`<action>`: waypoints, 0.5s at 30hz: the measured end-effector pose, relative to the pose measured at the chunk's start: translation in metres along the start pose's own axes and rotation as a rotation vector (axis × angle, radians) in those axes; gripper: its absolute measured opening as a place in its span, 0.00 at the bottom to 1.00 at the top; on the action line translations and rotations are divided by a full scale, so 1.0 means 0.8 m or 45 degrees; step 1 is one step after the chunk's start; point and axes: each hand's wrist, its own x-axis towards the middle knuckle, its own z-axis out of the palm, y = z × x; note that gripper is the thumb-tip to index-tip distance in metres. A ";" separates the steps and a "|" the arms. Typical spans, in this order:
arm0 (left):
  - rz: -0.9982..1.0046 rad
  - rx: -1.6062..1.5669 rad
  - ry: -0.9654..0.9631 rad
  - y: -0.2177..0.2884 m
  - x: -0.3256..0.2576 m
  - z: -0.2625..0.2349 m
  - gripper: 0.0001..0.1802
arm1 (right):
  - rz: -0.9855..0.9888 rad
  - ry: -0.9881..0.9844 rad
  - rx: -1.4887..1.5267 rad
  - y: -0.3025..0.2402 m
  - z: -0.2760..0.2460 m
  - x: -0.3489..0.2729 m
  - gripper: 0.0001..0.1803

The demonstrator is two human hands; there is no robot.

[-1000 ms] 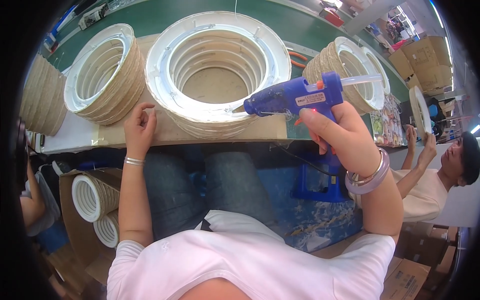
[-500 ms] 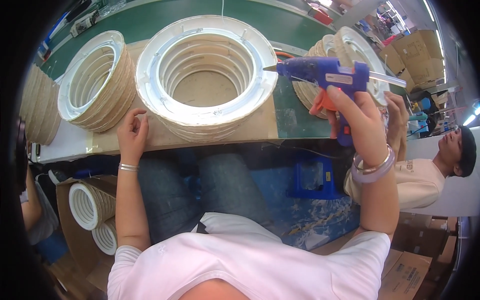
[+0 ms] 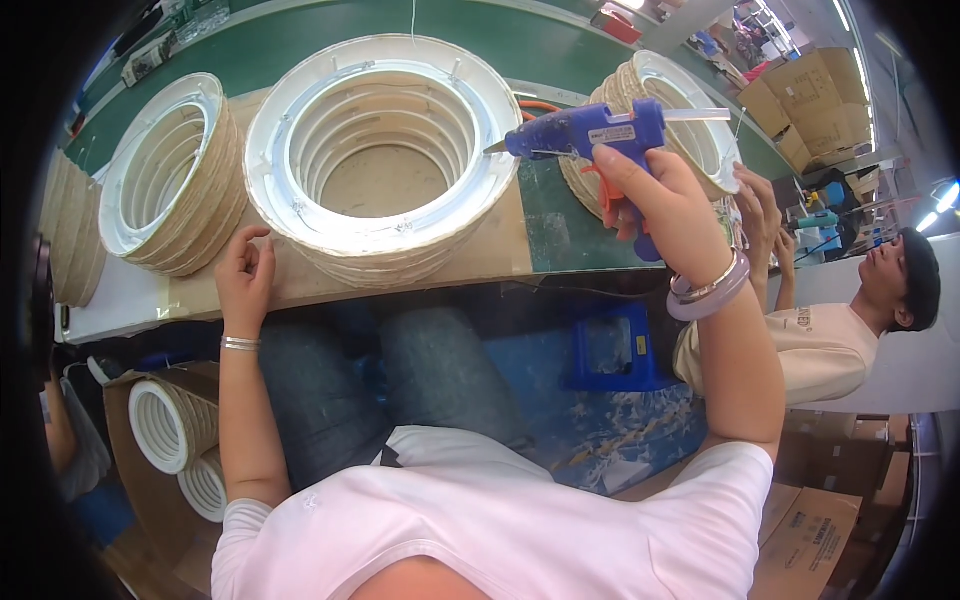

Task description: Assembling circular light fixtures by applying glue with a hot glue gun and stacking them.

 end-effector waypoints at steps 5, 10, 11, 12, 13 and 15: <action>0.005 -0.001 0.003 0.001 0.001 0.000 0.05 | -0.013 -0.006 -0.019 0.000 0.001 0.002 0.16; 0.008 0.013 0.009 0.000 0.000 0.000 0.05 | -0.010 0.065 -0.037 -0.008 0.007 -0.002 0.17; 0.009 0.014 0.009 0.000 0.000 -0.001 0.05 | -0.006 0.038 -0.031 -0.007 0.005 -0.001 0.17; 0.008 0.014 0.012 0.001 0.000 -0.001 0.05 | -0.009 0.037 -0.031 -0.007 0.004 -0.001 0.17; 0.013 0.019 0.013 0.003 0.000 -0.001 0.06 | -0.013 0.041 -0.064 -0.007 0.003 -0.001 0.17; 0.017 0.023 0.018 0.003 0.000 -0.001 0.06 | -0.022 0.044 -0.098 -0.009 0.001 -0.002 0.16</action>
